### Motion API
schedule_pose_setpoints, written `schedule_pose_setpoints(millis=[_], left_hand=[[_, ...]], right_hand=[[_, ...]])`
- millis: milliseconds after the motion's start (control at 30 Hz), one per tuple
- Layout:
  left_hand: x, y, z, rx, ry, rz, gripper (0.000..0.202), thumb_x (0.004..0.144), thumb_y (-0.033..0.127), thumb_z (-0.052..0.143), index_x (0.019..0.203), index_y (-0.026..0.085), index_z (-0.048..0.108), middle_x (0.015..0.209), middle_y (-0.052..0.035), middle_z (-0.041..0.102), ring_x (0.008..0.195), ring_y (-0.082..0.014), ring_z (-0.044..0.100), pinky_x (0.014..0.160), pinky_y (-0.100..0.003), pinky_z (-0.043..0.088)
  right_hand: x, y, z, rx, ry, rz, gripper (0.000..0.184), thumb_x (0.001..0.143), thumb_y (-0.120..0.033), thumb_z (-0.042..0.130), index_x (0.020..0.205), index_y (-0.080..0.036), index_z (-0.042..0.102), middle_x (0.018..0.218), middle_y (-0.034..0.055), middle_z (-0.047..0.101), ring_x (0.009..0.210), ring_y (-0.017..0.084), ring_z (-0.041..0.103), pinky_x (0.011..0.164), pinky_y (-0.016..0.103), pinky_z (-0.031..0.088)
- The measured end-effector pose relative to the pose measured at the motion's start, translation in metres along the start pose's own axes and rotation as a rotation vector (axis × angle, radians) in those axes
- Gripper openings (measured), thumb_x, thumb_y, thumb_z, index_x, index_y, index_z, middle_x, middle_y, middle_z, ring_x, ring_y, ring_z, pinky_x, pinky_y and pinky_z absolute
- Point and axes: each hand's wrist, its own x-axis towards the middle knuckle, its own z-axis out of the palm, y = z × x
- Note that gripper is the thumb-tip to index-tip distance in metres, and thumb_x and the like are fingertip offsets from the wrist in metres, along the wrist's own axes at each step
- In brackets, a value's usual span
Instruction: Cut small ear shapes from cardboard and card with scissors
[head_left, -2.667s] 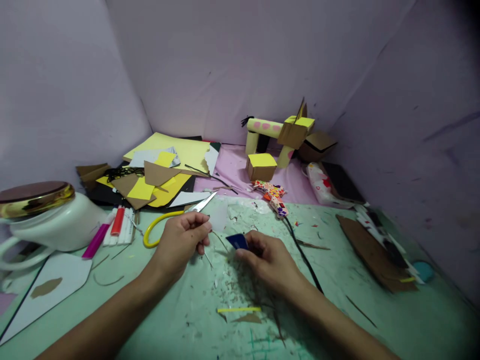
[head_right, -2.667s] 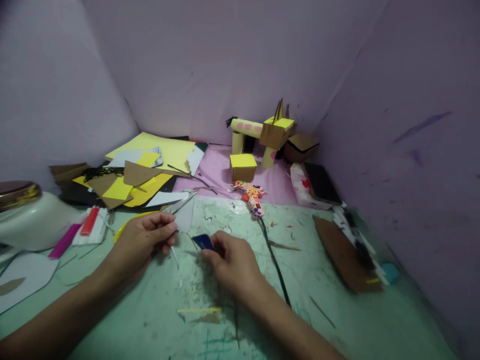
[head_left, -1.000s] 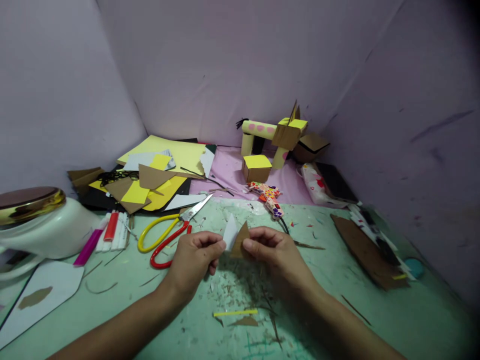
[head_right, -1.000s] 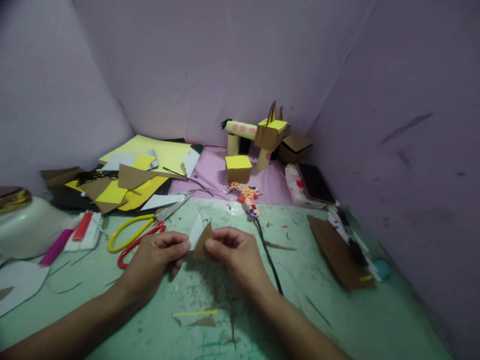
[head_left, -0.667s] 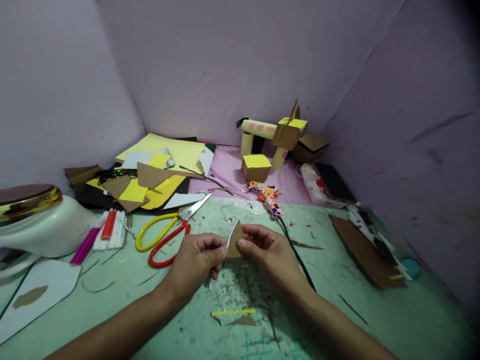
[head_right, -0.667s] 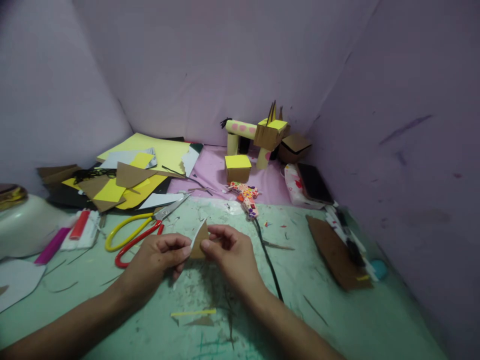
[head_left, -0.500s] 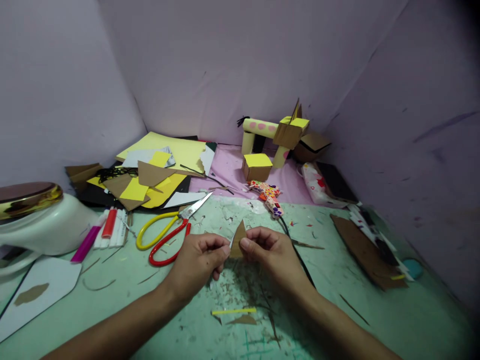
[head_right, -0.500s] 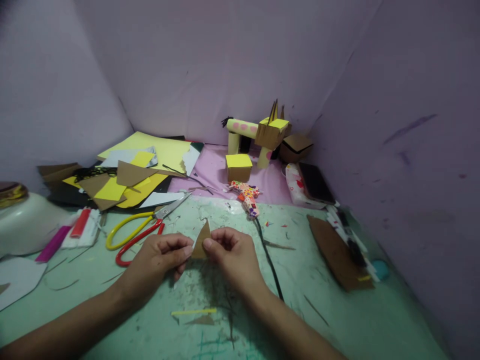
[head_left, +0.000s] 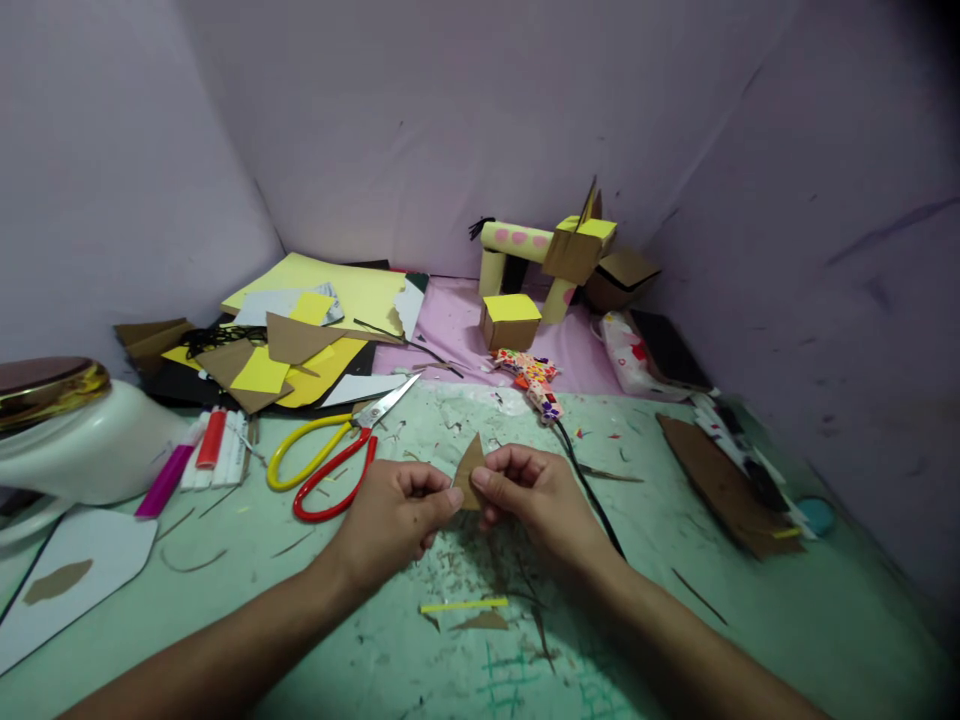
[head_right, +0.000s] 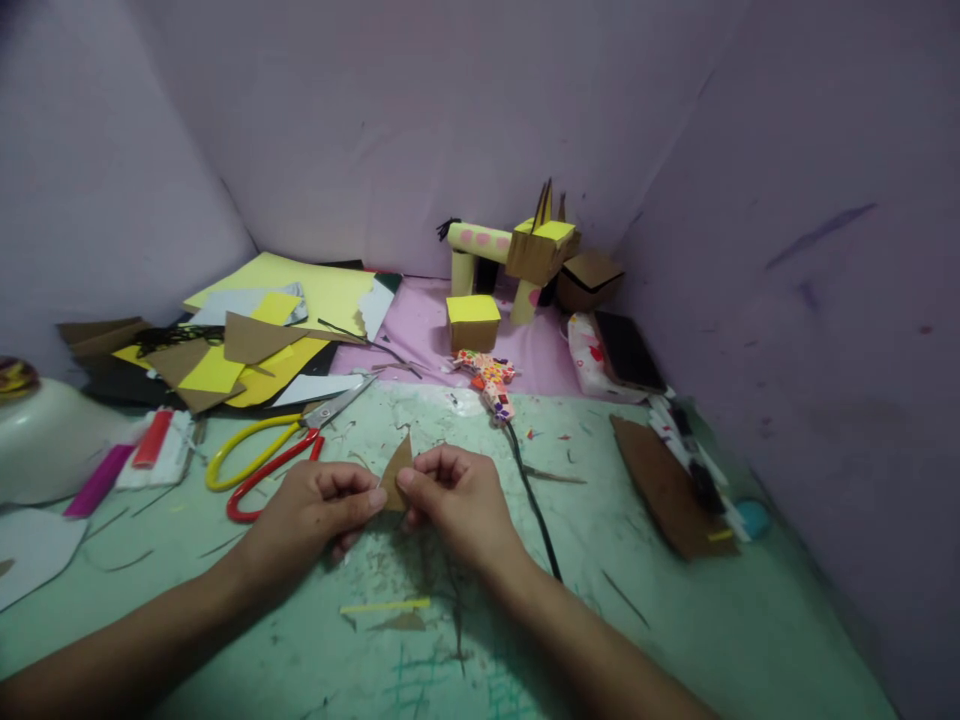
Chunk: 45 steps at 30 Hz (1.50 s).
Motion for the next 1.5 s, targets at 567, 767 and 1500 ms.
schedule_pose_setpoints(millis=[567,767,1500], left_hand=[[0.0062,-0.0044,-0.0028,-0.269,-0.027,-0.162,0.024,0.056,0.029,0.068,0.045,0.015,0.052,0.032,0.0055,0.044,0.027,-0.0032,0.032,0.028,-0.014,0.025],[0.0063,-0.0026,-0.0031,-0.282,-0.025,-0.170,0.021,0.054,0.027,0.068,0.046,0.015,0.053,0.031,0.0057,0.044,0.026,-0.0033,0.032,0.028,-0.014,0.024],[-0.0022,-0.0002,-0.0024,0.167,-0.054,0.020,0.020,0.062,0.034,0.058,0.053,0.016,0.056,0.036,0.0069,0.041,0.033,-0.0068,0.033,0.035,-0.021,0.022]], right_hand=[[0.0045,-0.0002,-0.0034,0.179,-0.052,0.255,0.013,0.062,-0.020,0.072,0.062,-0.012,0.062,0.044,-0.0008,0.059,0.036,0.008,0.053,0.041,0.020,0.050],[0.0045,0.0008,-0.0027,0.160,-0.041,0.238,0.014,0.061,-0.019,0.072,0.063,-0.012,0.061,0.044,0.0003,0.060,0.037,0.009,0.055,0.041,0.019,0.050],[0.0015,0.0020,-0.0070,0.046,-0.070,-0.076,0.020,0.063,-0.033,0.074,0.064,-0.014,0.069,0.045,-0.0023,0.056,0.038,0.008,0.048,0.039,0.020,0.039]])
